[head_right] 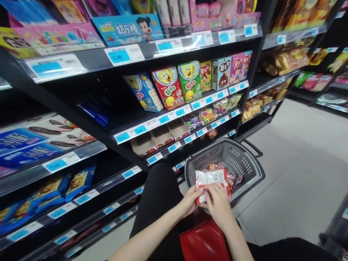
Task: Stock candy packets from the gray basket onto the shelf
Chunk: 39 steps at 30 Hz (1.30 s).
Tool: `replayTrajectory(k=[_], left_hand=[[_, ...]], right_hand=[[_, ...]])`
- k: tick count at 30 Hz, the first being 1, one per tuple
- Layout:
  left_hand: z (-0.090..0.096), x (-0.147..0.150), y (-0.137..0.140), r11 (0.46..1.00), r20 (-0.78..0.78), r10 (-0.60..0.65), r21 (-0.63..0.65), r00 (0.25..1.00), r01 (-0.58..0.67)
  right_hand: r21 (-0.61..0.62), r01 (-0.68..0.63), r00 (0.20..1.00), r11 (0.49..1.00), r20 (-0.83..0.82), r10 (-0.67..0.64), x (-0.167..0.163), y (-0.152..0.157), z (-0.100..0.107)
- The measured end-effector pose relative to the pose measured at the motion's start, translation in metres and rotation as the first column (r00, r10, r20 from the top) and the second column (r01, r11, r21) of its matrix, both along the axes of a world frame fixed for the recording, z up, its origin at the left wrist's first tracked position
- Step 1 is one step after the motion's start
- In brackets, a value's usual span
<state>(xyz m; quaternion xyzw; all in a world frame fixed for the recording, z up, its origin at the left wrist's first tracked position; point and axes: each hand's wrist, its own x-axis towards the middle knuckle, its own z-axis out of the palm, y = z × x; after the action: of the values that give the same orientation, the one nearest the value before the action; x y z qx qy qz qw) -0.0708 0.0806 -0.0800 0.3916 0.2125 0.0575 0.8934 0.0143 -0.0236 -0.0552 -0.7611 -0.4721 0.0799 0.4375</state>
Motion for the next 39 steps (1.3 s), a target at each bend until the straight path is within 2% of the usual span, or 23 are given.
replayTrajectory(k=[2,4,6,8,9,11,14,16,18,20,24,27,31,33,34,35,37,39], left_hand=[[0.001,0.001,0.008,0.999,0.035,-0.024,-0.023,0.999,0.025],[0.001,0.002,0.015,0.996,0.054,-0.078,-0.031,0.995,0.08],[0.0,0.002,0.02,0.998,0.073,-0.064,-0.012,0.995,0.065],[0.001,0.003,0.023,1.0,0.089,0.007,0.022,0.996,-0.009],[0.002,0.003,0.025,0.997,0.099,0.053,0.042,0.994,-0.057],[0.007,0.004,0.027,0.99,0.128,0.106,0.084,0.986,-0.117],[0.013,0.004,0.03,0.983,0.166,0.09,0.142,0.982,-0.114],[0.013,0.005,0.033,0.973,0.176,0.107,0.182,0.979,-0.139],[0.009,0.004,0.035,0.948,0.151,0.163,0.251,0.975,-0.198],[0.006,0.004,0.036,0.904,0.077,0.204,0.367,0.976,-0.218],[0.009,0.002,0.037,0.774,-0.048,0.279,0.602,0.959,-0.195],[0.017,0.002,0.036,0.688,-0.081,0.305,0.708,0.949,-0.161],[0.02,0.005,0.035,0.649,-0.102,0.3,0.75,0.949,-0.125],[0.016,0.006,0.036,0.66,-0.099,0.312,0.738,0.945,-0.141],[0.014,0.006,0.036,0.682,-0.102,0.312,0.716,0.944,-0.149],[0.012,0.005,0.037,0.72,-0.106,0.303,0.677,0.947,-0.155],[0.007,0.004,0.038,0.833,-0.111,0.25,0.531,0.962,-0.155],[0.004,0.001,0.04,0.936,-0.102,0.169,0.328,0.98,-0.128]], right_hand=[[0.027,0.182,0.983,0.983,0.014,-0.183,0.016,-0.011,0.002],[0.036,0.27,0.954,0.962,-0.143,-0.262,0.032,-0.023,0.001],[0.043,0.2,0.87,0.979,-0.468,-0.157,0.043,-0.031,-0.002],[0.075,0.088,0.684,0.993,-0.729,-0.005,0.046,-0.034,-0.006],[0.088,0.06,0.608,0.994,-0.794,0.033,0.046,-0.035,-0.007],[0.096,0.075,0.55,0.993,-0.834,0.039,0.042,-0.033,-0.01],[0.094,0.152,0.586,0.984,-0.81,-0.013,0.036,-0.029,-0.011],[0.086,0.208,0.661,0.974,-0.747,-0.075,0.035,-0.028,-0.011],[0.089,0.252,0.744,0.964,-0.654,-0.134,0.034,-0.028,-0.012],[0.094,0.26,0.792,0.961,-0.59,-0.157,0.035,-0.027,-0.013],[0.088,0.236,0.802,0.968,-0.581,-0.142,0.032,-0.023,-0.014],[0.115,0.243,0.806,0.963,-0.576,-0.135,0.029,-0.019,-0.015],[0.073,0.296,0.796,0.952,-0.57,-0.204,0.026,-0.015,-0.021],[0.046,0.302,0.783,0.952,-0.582,-0.22,0.028,-0.015,-0.025],[0.037,0.291,0.777,0.956,-0.592,-0.214,0.029,-0.016,-0.027],[0.031,0.27,0.771,0.962,-0.606,-0.197,0.031,-0.017,-0.029],[0.036,0.225,0.74,0.974,-0.656,-0.147,0.034,-0.018,-0.029],[0.067,0.217,0.647,0.974,-0.757,-0.092,0.034,-0.018,-0.027]])
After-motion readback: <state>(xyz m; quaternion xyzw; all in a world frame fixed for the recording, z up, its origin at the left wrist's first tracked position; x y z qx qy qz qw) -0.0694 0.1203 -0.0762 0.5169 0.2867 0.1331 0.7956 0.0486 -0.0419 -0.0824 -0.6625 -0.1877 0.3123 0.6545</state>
